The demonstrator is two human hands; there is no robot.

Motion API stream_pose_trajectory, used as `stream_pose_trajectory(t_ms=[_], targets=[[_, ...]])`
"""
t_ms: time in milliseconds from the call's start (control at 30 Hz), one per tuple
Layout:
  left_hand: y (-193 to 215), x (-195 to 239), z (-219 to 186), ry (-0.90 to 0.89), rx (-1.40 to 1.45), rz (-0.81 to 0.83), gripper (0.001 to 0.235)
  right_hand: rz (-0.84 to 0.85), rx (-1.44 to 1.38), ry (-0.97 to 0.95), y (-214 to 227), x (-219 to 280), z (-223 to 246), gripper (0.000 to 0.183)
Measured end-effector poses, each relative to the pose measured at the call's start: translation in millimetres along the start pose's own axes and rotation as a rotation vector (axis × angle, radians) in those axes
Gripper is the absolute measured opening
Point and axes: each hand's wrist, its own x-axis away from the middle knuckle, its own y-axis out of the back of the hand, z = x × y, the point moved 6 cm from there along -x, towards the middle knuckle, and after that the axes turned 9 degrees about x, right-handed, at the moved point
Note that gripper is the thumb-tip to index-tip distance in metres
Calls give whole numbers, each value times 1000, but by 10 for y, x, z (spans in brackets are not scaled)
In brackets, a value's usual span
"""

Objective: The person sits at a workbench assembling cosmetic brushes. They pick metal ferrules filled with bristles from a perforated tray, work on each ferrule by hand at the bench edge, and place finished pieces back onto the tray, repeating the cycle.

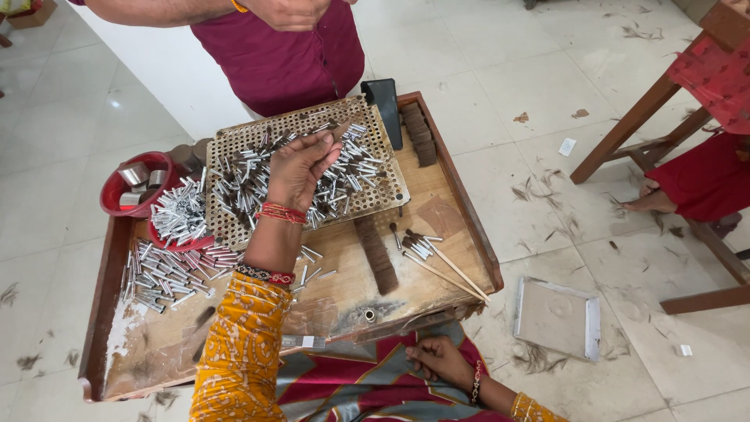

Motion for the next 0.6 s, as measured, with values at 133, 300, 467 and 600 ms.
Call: stream_pose_trajectory(t_ms=[133, 300, 467, 600], targets=[[0, 4, 1, 5, 0, -6, 25, -4, 5, -4, -2, 21, 28, 37], [-16, 12, -1, 5, -4, -5, 23, -3, 13, 9, 2, 30, 52, 36], [-28, 15, 4, 4, -7, -4, 23, -3, 17, 9, 3, 17, 28, 37], [-55, 41, 3, 2, -1, -6, 23, -1, 13, 12, 0, 17, 31, 37]])
